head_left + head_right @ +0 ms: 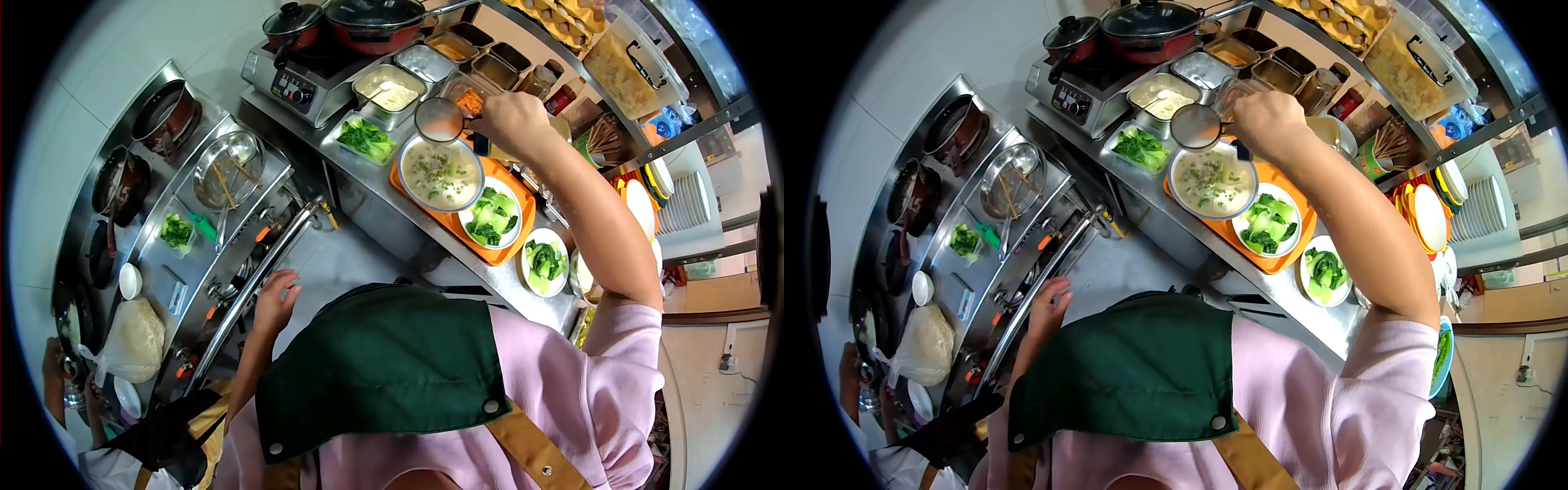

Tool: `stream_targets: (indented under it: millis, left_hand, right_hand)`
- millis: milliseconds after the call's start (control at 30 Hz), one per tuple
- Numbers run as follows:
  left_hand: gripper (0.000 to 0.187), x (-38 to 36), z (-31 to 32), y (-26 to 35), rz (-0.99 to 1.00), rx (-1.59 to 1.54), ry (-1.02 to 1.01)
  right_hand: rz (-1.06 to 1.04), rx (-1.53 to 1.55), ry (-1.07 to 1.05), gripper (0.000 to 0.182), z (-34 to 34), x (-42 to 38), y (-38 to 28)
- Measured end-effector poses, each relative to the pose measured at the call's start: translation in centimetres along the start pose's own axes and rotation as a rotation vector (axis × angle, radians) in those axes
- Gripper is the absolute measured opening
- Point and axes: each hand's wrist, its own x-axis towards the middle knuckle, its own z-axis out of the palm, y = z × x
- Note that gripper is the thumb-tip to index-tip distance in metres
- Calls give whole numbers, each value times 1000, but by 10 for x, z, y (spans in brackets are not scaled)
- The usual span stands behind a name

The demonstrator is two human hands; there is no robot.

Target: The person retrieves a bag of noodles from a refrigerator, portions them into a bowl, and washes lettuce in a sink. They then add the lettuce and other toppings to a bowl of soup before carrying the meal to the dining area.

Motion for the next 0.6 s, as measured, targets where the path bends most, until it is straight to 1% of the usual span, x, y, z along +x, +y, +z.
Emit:
stream_targets:
  millis: [67, 100, 133, 200, 233, 267, 333, 400, 467, 600]
  left_hand:
    - [22, -2, -1, -1, -49, -13, -7]
    - [22, -2, -1, -1, -50, -15, -6]
    - [22, -2, -1, -1, -51, -18, 0]
    - [22, -1, 0, -3, -54, -22, 8]
    - [22, -1, 0, -4, -47, -13, 8]
    - [22, 0, 1, -5, -40, -5, 8]
    - [22, 2, 2, -3, -44, -1, 6]
    - [22, 3, 4, 0, -47, 4, -2]
    - [22, 5, 5, 2, -91, 1, -7]
    - [23, 9, 8, 1, -63, 47, -8]
  right_hand:
    - [39, -23, 2, 28, 5, 6, 10]
    - [71, -5, -64, 27, 6, 9, 13]
    - [69, -7, -64, 27, 10, 8, 16]
    - [-15, -114, -37, 37, 15, 1, 15]
    - [-18, -126, -109, 35, 13, -3, 12]
    - [-18, -126, -110, 35, 13, -7, 7]
    - [-142, -112, -123, 18, 14, -14, -3]
    - [-176, -96, -151, 15, 5, -19, -17]
    - [-198, -42, -122, 15, 4, -14, -25]
    - [-153, 36, -42, 16, -2, 3, -23]
